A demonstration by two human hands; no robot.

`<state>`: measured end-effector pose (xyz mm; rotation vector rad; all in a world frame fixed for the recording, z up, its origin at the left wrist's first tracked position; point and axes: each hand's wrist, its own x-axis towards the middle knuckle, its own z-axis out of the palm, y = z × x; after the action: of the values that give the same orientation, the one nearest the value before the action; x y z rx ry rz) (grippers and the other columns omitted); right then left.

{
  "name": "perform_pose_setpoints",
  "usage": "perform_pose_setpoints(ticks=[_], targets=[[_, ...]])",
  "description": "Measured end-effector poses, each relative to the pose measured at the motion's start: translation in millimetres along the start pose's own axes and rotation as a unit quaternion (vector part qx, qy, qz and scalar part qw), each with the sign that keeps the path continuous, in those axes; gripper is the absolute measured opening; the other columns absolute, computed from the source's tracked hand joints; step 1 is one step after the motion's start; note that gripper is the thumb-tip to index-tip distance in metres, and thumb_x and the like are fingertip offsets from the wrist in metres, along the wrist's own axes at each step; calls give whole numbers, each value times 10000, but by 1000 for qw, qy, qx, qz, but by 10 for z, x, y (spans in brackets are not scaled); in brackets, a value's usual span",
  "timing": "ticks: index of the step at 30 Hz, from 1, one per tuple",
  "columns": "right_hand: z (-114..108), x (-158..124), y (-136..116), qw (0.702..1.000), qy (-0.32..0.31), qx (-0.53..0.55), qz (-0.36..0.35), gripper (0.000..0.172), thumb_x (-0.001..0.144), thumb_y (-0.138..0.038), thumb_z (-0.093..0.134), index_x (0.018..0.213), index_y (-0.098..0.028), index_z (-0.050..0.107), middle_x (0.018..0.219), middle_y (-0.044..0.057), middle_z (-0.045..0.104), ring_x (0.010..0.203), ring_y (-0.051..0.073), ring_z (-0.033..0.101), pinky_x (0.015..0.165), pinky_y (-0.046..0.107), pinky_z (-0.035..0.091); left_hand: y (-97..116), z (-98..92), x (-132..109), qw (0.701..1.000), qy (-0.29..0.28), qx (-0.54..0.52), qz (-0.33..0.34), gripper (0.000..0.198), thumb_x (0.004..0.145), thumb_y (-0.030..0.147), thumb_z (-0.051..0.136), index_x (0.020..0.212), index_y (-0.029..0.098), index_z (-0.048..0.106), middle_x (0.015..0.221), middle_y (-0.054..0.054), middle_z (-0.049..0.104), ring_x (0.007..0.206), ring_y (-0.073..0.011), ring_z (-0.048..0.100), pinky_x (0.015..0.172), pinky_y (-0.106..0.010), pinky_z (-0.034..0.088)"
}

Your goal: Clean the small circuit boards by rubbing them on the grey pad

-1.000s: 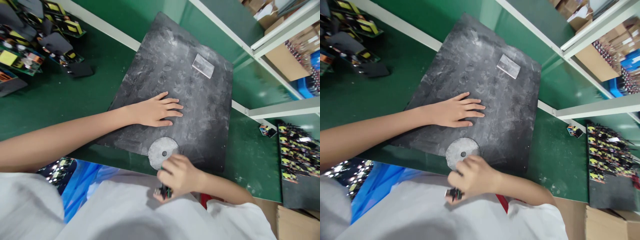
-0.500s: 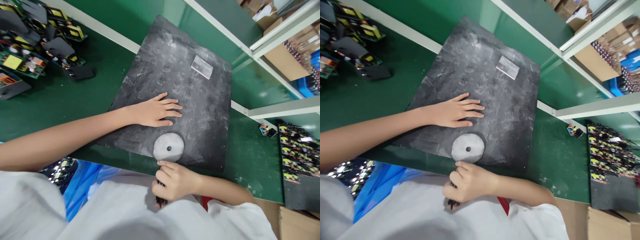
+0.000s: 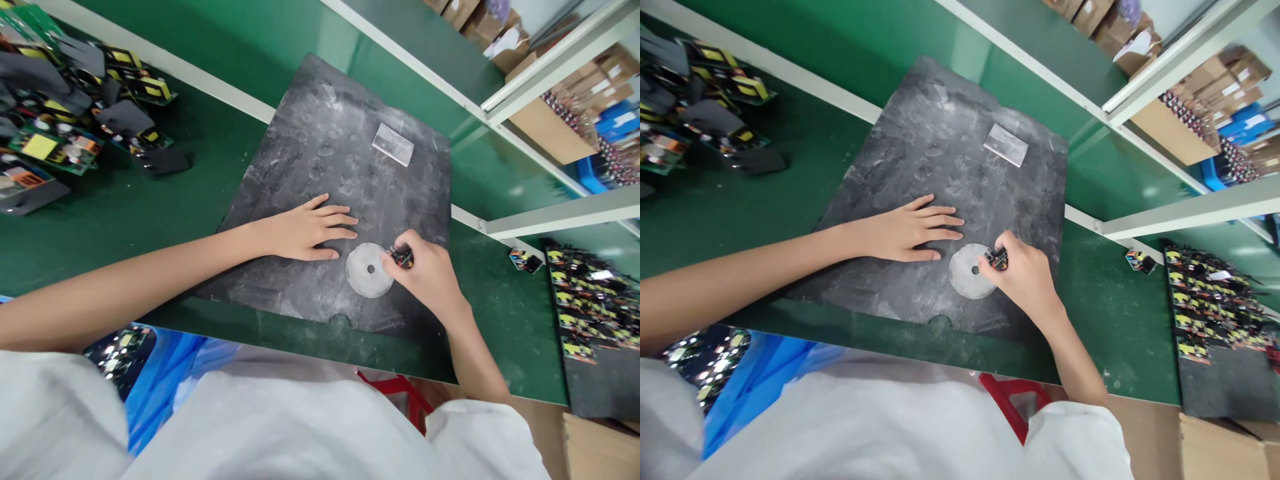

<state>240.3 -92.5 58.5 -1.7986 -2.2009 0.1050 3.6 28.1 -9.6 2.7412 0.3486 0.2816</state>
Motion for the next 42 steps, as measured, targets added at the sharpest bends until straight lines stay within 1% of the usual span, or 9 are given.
perform_pose_setpoints(ticks=[3,7,10,16,23,28,32,37,42], targets=[[100,2,-68,996,-78,49,21,206,798,-408,581,798,-217,504,645,-35,569,562,124,538,564,228,365,-3,4,1,1000,-6,11,1,481,977,465,425,1414,264,443,1542,-56,345,1459,-250,233,1188,-499,20],[223,5,-181,979,-101,169,-51,202,787,-398,574,797,-214,489,675,-42,544,581,108,506,604,222,392,8,-17,3,1000,-11,9,-4,499,964,478,451,1414,262,442,1538,-53,353,1460,-245,230,1191,-482,-2],[174,52,-108,965,-115,228,-66,180,794,-383,558,790,-219,485,631,-65,500,546,92,474,586,209,385,28,-55,2,1000,-23,7,-7,503,970,486,438,1416,255,438,1541,-57,347,1463,-243,220,1189,-486,-8],[104,32,-4,997,-62,24,-44,176,775,-380,546,758,-212,498,560,-53,498,506,115,478,545,232,311,46,-87,-4,1000,-28,11,-11,509,972,489,434,1420,248,433,1540,-67,347,1459,-250,232,1186,-506,7],[519,-134,-279,976,26,-15,-214,269,814,-464,534,775,-198,532,612,-9,560,554,140,516,589,253,351,60,-78,3,1000,-17,8,-22,515,944,504,478,1395,257,460,1512,-59,398,1448,-270,256,1185,-522,45],[500,-87,-229,987,75,-78,-116,290,834,-454,530,723,-187,519,572,-15,530,492,119,474,543,253,292,99,-100,7,999,-19,23,-30,511,933,493,502,1382,250,467,1497,-64,418,1449,-275,252,1182,-534,49],[497,-125,-294,982,47,-48,-175,301,829,-481,518,760,-189,533,585,-12,541,512,128,495,555,252,300,125,-116,9,999,-30,19,-42,523,924,476,520,1393,251,457,1501,-67,412,1450,-275,247,1185,-533,45],[506,-55,-241,988,78,-105,-86,289,835,-453,546,736,-182,520,570,-9,543,481,120,497,530,250,266,120,-131,-6,999,-25,6,-47,545,913,494,521,1395,247,460,1490,-90,425,1442,-296,266,1181,-562,44],[577,-40,-230,984,109,-85,-113,210,817,-410,522,792,-202,509,604,-5,579,477,151,565,502,251,309,136,-184,-93,998,-34,-8,-51,581,877,561,517,1381,277,469,1478,-81,445,1427,-315,300,1175,-585,121]])
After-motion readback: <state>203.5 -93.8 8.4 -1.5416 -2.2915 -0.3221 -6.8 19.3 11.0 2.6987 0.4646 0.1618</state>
